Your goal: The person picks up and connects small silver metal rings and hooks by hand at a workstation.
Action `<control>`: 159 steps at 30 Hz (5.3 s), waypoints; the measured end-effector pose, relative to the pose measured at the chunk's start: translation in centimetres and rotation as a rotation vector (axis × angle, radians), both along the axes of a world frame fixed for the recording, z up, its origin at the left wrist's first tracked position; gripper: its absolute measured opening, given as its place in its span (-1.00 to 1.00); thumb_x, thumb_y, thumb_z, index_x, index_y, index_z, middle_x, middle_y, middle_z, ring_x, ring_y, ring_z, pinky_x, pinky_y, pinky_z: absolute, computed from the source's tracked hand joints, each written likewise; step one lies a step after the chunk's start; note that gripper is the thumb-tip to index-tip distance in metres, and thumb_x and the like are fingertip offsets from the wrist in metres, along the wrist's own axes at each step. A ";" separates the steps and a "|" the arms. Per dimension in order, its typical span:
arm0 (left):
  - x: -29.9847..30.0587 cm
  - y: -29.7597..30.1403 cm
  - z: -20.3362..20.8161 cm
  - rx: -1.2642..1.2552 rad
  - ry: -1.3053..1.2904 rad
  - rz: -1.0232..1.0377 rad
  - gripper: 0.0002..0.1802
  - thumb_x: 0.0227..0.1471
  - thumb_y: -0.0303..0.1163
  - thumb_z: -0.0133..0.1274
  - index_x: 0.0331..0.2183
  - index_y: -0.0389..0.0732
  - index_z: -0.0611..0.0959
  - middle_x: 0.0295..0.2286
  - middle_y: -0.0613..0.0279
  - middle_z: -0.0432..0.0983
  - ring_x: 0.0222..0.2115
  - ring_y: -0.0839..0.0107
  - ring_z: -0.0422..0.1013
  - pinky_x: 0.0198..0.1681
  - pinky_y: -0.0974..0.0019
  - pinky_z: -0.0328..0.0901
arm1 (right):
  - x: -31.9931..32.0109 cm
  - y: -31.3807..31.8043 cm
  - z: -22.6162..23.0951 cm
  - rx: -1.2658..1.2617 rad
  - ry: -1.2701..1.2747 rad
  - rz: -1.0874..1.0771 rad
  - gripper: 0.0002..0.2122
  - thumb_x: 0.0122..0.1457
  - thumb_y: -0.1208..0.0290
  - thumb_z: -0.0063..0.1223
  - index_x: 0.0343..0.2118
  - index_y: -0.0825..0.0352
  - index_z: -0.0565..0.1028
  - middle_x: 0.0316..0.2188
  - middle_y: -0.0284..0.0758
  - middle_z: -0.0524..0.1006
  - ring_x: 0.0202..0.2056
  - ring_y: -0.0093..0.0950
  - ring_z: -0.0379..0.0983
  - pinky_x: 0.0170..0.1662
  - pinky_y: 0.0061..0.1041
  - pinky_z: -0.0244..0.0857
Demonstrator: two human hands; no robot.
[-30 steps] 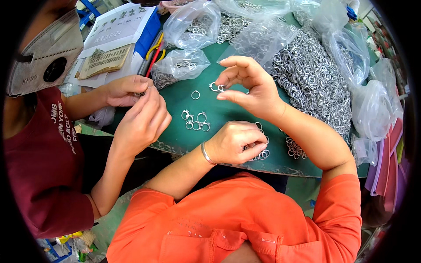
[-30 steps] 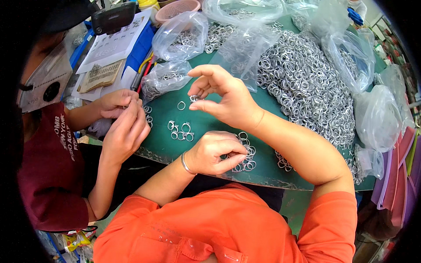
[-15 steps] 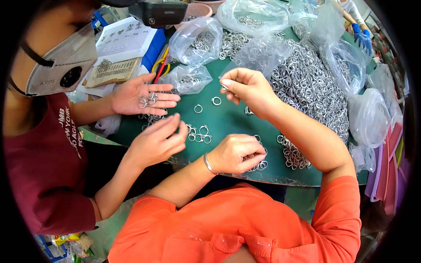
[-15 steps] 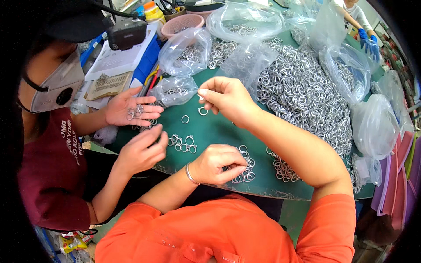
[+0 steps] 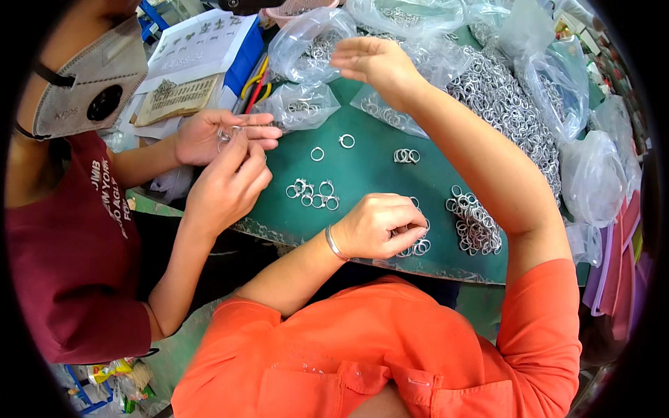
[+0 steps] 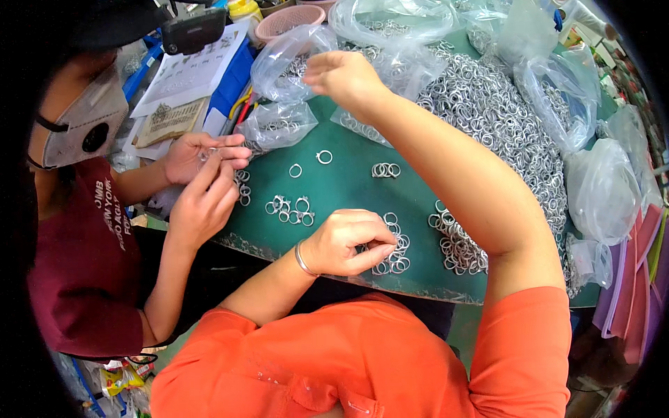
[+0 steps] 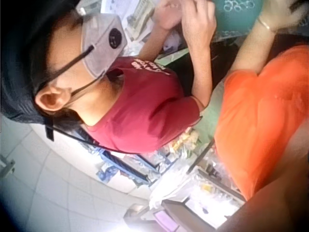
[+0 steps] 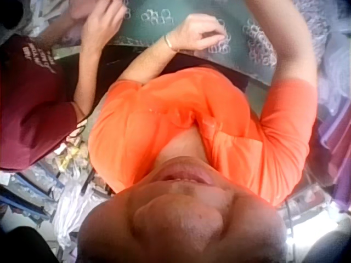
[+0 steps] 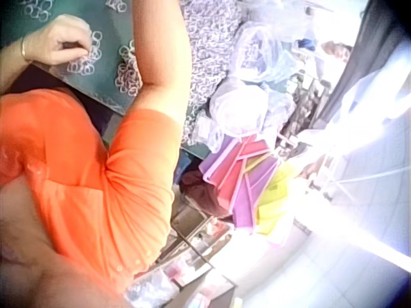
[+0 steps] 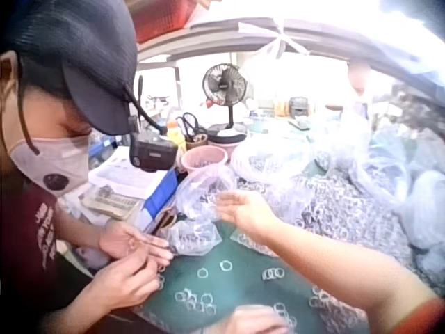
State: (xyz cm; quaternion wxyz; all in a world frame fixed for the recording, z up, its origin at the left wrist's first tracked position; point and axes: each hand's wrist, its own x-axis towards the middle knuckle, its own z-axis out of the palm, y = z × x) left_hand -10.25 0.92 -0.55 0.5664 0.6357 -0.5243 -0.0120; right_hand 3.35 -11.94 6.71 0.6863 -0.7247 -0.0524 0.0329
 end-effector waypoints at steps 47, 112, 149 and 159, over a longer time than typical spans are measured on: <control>0.2 0.0 -0.2 -0.021 -0.004 -0.020 -0.94 -0.14 -0.56 0.18 -0.48 -0.27 0.63 -0.59 0.20 0.49 -0.65 0.36 0.40 -0.57 0.35 0.30 | -2.3 -0.4 -1.0 -0.174 0.053 0.119 -0.72 0.18 0.55 -0.03 -0.05 0.52 0.46 -0.13 -0.11 0.55 -0.15 -0.37 0.53 -0.07 -0.44 0.41; -0.9 0.9 -0.4 -0.046 0.010 -0.002 -0.92 -0.12 -0.49 0.20 -0.51 -0.22 0.59 -0.59 0.22 0.48 -0.59 0.26 0.42 -0.51 0.28 0.32 | -10.1 -1.5 -3.4 -0.755 -0.697 0.303 -0.89 -0.01 0.60 0.11 -0.37 0.40 0.52 -0.39 -0.16 0.53 -0.29 -0.16 0.44 -0.19 -0.28 0.30; -4.0 10.0 -2.5 0.010 0.013 0.826 -0.72 -0.11 -0.69 0.14 -0.25 -0.36 0.58 -0.46 0.29 0.49 -0.67 0.67 0.28 -0.62 0.57 0.17 | -7.2 -9.6 6.2 -0.842 -0.512 -0.213 -0.71 0.13 0.23 0.15 -0.44 0.44 0.56 -0.60 -0.29 0.54 -0.55 -0.52 0.43 -0.40 -0.47 0.32; -4.8 2.1 0.9 -0.103 0.871 -0.047 -0.62 0.17 -0.33 0.03 0.00 -0.26 0.45 -0.16 0.09 0.46 -0.21 0.36 0.48 -0.21 0.36 0.40 | -12.2 -7.3 11.0 -0.390 -0.497 -0.319 -0.81 0.28 0.38 -0.02 -0.30 0.44 0.51 -0.45 -0.33 0.57 -0.63 -0.73 0.32 -0.59 -0.74 0.19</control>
